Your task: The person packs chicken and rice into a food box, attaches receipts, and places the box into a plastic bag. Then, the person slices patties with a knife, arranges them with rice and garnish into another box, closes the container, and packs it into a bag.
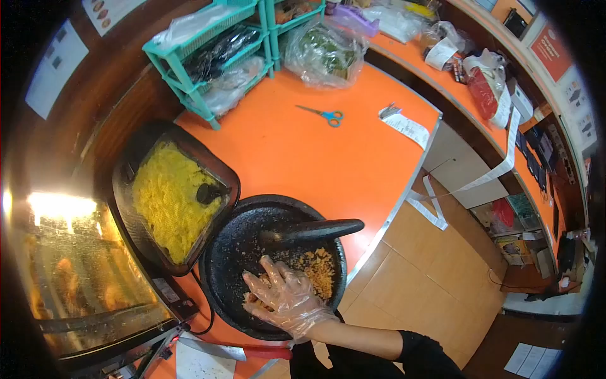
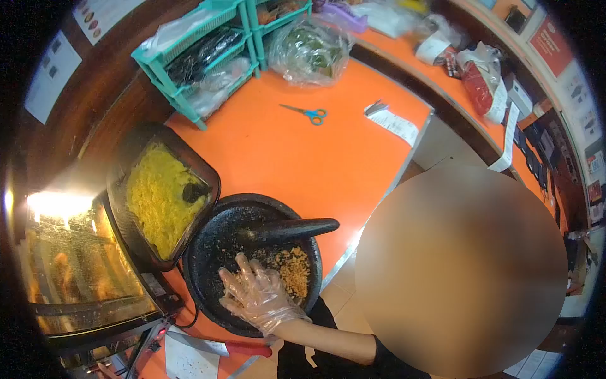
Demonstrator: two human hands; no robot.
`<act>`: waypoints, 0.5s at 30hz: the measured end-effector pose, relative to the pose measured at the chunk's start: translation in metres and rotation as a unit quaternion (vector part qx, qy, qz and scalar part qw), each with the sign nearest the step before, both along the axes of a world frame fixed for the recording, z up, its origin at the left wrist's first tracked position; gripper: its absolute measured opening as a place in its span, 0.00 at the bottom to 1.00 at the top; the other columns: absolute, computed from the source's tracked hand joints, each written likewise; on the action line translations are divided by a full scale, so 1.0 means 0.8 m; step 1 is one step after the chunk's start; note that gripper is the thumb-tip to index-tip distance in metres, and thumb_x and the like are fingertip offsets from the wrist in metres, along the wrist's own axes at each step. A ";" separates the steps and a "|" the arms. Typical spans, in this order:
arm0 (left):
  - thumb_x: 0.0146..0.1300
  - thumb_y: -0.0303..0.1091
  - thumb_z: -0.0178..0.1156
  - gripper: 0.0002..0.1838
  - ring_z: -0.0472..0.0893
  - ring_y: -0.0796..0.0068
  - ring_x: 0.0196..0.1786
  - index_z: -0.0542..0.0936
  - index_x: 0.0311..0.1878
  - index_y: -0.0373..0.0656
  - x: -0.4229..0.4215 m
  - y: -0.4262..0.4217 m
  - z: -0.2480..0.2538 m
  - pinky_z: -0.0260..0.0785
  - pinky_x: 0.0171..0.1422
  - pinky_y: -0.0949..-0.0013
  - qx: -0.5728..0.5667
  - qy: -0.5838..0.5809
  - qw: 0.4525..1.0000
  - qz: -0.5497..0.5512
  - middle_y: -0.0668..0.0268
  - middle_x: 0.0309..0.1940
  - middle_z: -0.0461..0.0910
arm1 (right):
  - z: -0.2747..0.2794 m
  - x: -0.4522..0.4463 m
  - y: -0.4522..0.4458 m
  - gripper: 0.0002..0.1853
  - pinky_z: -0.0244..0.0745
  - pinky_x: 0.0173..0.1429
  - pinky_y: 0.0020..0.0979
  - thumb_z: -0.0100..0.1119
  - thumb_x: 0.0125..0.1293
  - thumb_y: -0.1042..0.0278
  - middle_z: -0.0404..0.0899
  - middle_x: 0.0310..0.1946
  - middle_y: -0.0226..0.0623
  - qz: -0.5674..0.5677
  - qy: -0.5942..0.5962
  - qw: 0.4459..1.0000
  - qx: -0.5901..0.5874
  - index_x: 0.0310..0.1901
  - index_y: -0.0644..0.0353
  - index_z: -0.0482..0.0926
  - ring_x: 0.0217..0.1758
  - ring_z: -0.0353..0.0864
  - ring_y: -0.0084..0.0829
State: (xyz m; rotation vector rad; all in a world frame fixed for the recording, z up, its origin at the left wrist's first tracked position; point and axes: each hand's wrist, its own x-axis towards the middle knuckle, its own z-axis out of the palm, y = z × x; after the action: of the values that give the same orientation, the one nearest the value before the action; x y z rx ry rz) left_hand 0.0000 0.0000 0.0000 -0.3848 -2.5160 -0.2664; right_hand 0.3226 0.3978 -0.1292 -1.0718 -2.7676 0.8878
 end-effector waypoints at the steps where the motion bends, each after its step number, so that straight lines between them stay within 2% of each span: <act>1: 0.65 0.47 0.63 0.20 0.75 0.60 0.29 0.75 0.39 0.35 -0.001 0.024 -0.010 0.65 0.32 0.54 -0.030 0.027 0.999 -0.032 0.44 0.33 0.76 | -0.021 -0.007 0.000 0.34 0.63 0.66 0.45 0.57 0.63 0.47 0.60 0.69 0.39 0.000 0.055 0.998 0.020 0.69 0.46 0.61 0.68 0.63 0.40; 2: 0.67 0.44 0.61 0.19 0.72 0.61 0.26 0.75 0.37 0.34 -0.005 0.036 -0.025 0.66 0.30 0.58 -0.061 0.053 0.995 -0.063 0.48 0.27 0.76 | -0.011 0.007 0.001 0.31 0.66 0.64 0.40 0.56 0.65 0.51 0.63 0.67 0.38 0.001 0.084 0.996 0.037 0.68 0.46 0.64 0.67 0.65 0.38; 3: 0.67 0.44 0.61 0.19 0.72 0.61 0.26 0.75 0.37 0.34 0.011 0.035 -0.016 0.66 0.30 0.58 -0.045 0.056 0.995 -0.062 0.48 0.27 0.76 | 0.008 0.020 0.006 0.27 0.69 0.62 0.35 0.55 0.66 0.55 0.67 0.65 0.36 0.003 0.112 0.992 0.055 0.66 0.47 0.67 0.65 0.68 0.35; 4: 0.70 0.40 0.57 0.17 0.76 0.58 0.36 0.73 0.49 0.33 -0.016 0.028 -0.029 0.69 0.41 0.62 0.052 -0.034 0.994 -0.089 0.48 0.40 0.77 | 0.004 0.025 0.000 0.22 0.71 0.59 0.33 0.55 0.66 0.56 0.70 0.63 0.37 0.001 0.127 0.991 0.031 0.62 0.48 0.71 0.62 0.71 0.35; 5: 0.73 0.35 0.53 0.20 0.80 0.55 0.46 0.70 0.62 0.32 -0.028 0.023 -0.036 0.71 0.53 0.66 0.148 -0.124 0.974 -0.116 0.48 0.53 0.79 | 0.006 0.029 -0.003 0.19 0.73 0.57 0.32 0.54 0.67 0.58 0.72 0.60 0.38 -0.001 0.142 0.990 0.007 0.57 0.50 0.75 0.59 0.75 0.35; 6: 0.73 0.35 0.53 0.20 0.80 0.55 0.46 0.70 0.62 0.32 -0.010 0.042 -0.028 0.71 0.53 0.66 0.152 -0.122 0.974 -0.115 0.48 0.53 0.79 | -0.008 0.021 -0.009 0.17 0.74 0.56 0.35 0.53 0.67 0.58 0.76 0.55 0.41 0.018 0.119 0.990 0.066 0.54 0.52 0.78 0.55 0.76 0.39; 7: 0.73 0.36 0.53 0.19 0.79 0.57 0.45 0.72 0.57 0.29 0.007 0.063 -0.020 0.71 0.50 0.65 0.083 -0.073 0.980 -0.165 0.48 0.49 0.79 | -0.022 0.023 -0.013 0.17 0.74 0.56 0.35 0.53 0.67 0.58 0.76 0.55 0.41 0.022 0.122 0.990 0.071 0.54 0.52 0.78 0.55 0.76 0.39; 8: 0.73 0.38 0.52 0.19 0.79 0.59 0.44 0.74 0.53 0.26 0.026 0.089 -0.009 0.70 0.47 0.63 0.010 -0.022 0.977 -0.212 0.47 0.45 0.80 | -0.010 0.023 -0.007 0.17 0.74 0.57 0.36 0.53 0.66 0.59 0.77 0.54 0.41 -0.037 0.166 0.983 -0.066 0.54 0.53 0.78 0.56 0.75 0.40; 9: 0.73 0.40 0.53 0.20 0.79 0.63 0.41 0.76 0.51 0.28 0.041 0.110 -0.010 0.72 0.48 0.62 0.052 -0.040 0.979 -0.191 0.48 0.42 0.81 | 0.002 0.022 -0.005 0.17 0.73 0.58 0.37 0.53 0.66 0.60 0.78 0.53 0.40 -0.091 0.205 0.954 -0.201 0.54 0.53 0.78 0.57 0.75 0.41; 10: 0.72 0.42 0.54 0.20 0.80 0.66 0.39 0.77 0.48 0.29 0.053 0.128 -0.015 0.74 0.48 0.62 0.094 -0.056 0.980 -0.169 0.49 0.39 0.82 | -0.003 0.027 -0.003 0.17 0.72 0.60 0.38 0.49 0.69 0.59 0.79 0.51 0.39 -0.005 0.232 0.971 0.064 0.55 0.54 0.78 0.56 0.75 0.43; 11: 0.72 0.41 0.54 0.20 0.79 0.66 0.36 0.77 0.47 0.28 0.059 0.143 -0.019 0.73 0.46 0.61 0.118 -0.043 0.969 -0.213 0.49 0.36 0.82 | 0.004 0.029 -0.002 0.17 0.72 0.60 0.38 0.49 0.69 0.59 0.79 0.51 0.39 0.004 0.239 0.969 0.067 0.55 0.54 0.78 0.56 0.75 0.43; 12: 0.72 0.41 0.55 0.20 0.77 0.65 0.32 0.76 0.46 0.27 0.067 0.155 -0.012 0.72 0.43 0.61 0.142 -0.028 0.955 -0.257 0.49 0.33 0.81 | 0.013 0.030 0.000 0.16 0.72 0.60 0.39 0.49 0.69 0.61 0.80 0.50 0.40 -0.024 0.207 0.978 -0.004 0.54 0.55 0.79 0.55 0.76 0.43; 13: 0.72 0.37 0.54 0.17 0.76 0.67 0.29 0.76 0.47 0.27 0.100 0.177 0.013 0.71 0.39 0.64 0.151 -0.110 0.960 -0.208 0.51 0.29 0.80 | 0.023 0.033 -0.005 0.15 0.72 0.61 0.39 0.49 0.70 0.62 0.81 0.48 0.41 -0.049 0.171 0.981 -0.076 0.53 0.56 0.79 0.53 0.78 0.44; 14: 0.72 0.34 0.54 0.15 0.74 0.71 0.27 0.76 0.47 0.28 0.063 0.160 -0.034 0.69 0.35 0.67 0.185 -0.009 0.944 -0.272 0.55 0.25 0.78 | 0.036 0.037 -0.016 0.13 0.74 0.56 0.38 0.51 0.70 0.65 0.82 0.39 0.43 -0.113 0.233 0.955 -0.142 0.51 0.56 0.81 0.45 0.80 0.44; 15: 0.71 0.33 0.53 0.13 0.76 0.69 0.28 0.75 0.49 0.29 0.081 0.165 -0.021 0.69 0.35 0.67 0.173 -0.045 0.941 -0.288 0.56 0.25 0.78 | 0.041 0.035 -0.024 0.13 0.74 0.56 0.38 0.51 0.70 0.65 0.82 0.39 0.43 -0.096 0.240 0.956 -0.138 0.51 0.56 0.81 0.45 0.80 0.44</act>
State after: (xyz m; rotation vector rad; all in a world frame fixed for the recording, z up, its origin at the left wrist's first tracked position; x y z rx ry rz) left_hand 0.0652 0.1321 -0.0167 -0.9722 -2.3194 -0.9535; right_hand 0.3504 0.3788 -0.0963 -0.9725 -2.1515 1.3258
